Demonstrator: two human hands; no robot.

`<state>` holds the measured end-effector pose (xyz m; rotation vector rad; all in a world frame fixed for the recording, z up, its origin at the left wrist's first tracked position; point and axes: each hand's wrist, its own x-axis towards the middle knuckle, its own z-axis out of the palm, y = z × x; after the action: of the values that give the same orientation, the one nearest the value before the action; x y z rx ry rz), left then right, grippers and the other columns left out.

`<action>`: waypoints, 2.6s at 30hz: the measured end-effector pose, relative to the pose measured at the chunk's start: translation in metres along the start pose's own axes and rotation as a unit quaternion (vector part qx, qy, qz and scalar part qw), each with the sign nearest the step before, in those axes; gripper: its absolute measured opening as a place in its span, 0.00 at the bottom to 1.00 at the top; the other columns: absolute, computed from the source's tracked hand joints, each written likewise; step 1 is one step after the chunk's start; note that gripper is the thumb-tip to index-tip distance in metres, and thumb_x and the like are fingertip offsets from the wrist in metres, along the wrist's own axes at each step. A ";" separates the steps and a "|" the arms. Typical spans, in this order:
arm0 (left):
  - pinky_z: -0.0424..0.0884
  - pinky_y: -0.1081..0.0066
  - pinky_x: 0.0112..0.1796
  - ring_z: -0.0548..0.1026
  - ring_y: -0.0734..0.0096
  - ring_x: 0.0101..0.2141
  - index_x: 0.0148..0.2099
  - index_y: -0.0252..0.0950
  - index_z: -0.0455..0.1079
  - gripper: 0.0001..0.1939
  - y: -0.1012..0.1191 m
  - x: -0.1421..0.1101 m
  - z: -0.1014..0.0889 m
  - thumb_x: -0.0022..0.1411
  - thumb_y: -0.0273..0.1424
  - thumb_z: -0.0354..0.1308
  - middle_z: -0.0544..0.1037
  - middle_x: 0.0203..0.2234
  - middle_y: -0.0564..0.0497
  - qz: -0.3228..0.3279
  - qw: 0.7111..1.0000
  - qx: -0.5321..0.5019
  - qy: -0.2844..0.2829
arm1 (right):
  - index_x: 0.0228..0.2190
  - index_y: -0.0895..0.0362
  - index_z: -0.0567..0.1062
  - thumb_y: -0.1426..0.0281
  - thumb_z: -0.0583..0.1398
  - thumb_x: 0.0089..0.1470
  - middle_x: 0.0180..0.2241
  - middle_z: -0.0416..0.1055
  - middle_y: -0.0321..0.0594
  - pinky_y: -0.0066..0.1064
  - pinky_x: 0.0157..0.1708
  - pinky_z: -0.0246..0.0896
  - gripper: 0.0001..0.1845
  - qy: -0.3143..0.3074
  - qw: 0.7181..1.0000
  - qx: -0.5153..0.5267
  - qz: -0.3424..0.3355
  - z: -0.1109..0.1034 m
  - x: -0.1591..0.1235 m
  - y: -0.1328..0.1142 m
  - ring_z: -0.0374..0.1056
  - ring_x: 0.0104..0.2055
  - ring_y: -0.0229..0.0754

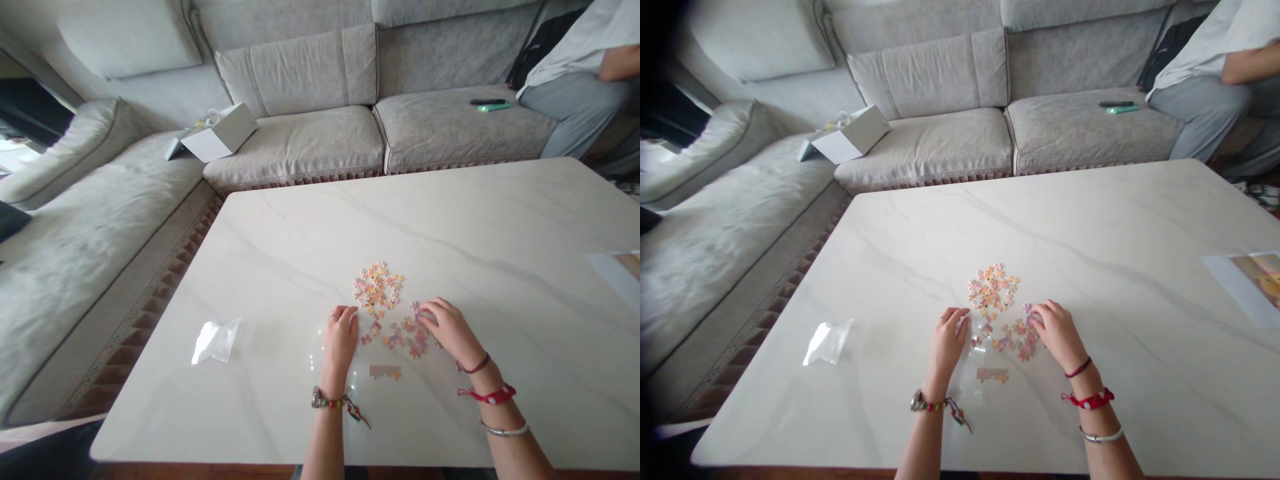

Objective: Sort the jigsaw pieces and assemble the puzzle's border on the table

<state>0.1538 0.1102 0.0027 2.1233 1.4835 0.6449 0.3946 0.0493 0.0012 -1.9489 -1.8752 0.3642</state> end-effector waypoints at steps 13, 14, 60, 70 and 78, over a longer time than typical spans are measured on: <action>0.67 0.70 0.38 0.67 0.71 0.37 0.35 0.40 0.71 0.08 0.022 -0.004 0.011 0.58 0.28 0.50 0.71 0.35 0.50 0.122 0.990 -0.012 -0.063 | 0.23 0.56 0.68 0.72 0.54 0.51 0.27 0.67 0.38 0.30 0.32 0.53 0.07 -0.002 0.999 -0.048 -0.011 -0.005 -0.003 0.001 0.64 0.31 0.39; 0.67 0.70 0.38 0.67 0.70 0.36 0.35 0.40 0.71 0.08 0.021 -0.003 0.011 0.57 0.28 0.50 0.71 0.35 0.50 0.116 0.991 -0.009 -0.063 | 0.23 0.56 0.68 0.72 0.54 0.51 0.27 0.67 0.38 0.30 0.32 0.52 0.07 -0.002 0.999 -0.053 -0.010 -0.007 -0.004 0.002 0.64 0.31 0.39; 0.65 0.69 0.34 0.69 0.70 0.33 0.34 0.38 0.65 0.06 0.010 -0.004 -0.005 0.58 0.33 0.49 0.70 0.32 0.50 -0.018 0.997 0.007 -0.068 | 0.36 0.52 0.72 0.76 0.56 0.48 0.35 0.66 0.39 0.32 0.38 0.58 0.13 -0.034 0.997 0.027 -0.065 -0.012 -0.002 -0.022 0.64 0.36 0.39; 0.66 0.69 0.37 0.69 0.70 0.35 0.36 0.38 0.67 0.08 0.008 -0.008 -0.010 0.60 0.32 0.47 0.69 0.34 0.49 -0.001 0.999 -0.019 -0.048 | 0.26 0.56 0.70 0.79 0.53 0.49 0.27 0.69 0.38 0.31 0.35 0.57 0.08 -0.028 0.997 0.047 -0.051 -0.007 0.000 -0.039 0.64 0.31 0.39; 0.67 0.72 0.36 0.70 0.72 0.34 0.38 0.39 0.67 0.08 0.017 -0.034 -0.015 0.60 0.30 0.48 0.70 0.35 0.50 0.049 0.996 -0.043 -0.064 | 0.29 0.55 0.69 0.68 0.55 0.48 0.27 0.71 0.37 0.28 0.27 0.63 0.05 -0.029 0.956 0.282 0.081 -0.018 -0.028 -0.053 0.68 0.28 0.38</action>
<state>0.1462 0.0748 0.0213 2.1381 1.2680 0.5839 0.3540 0.0202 0.0395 -1.7025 -1.4298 0.9050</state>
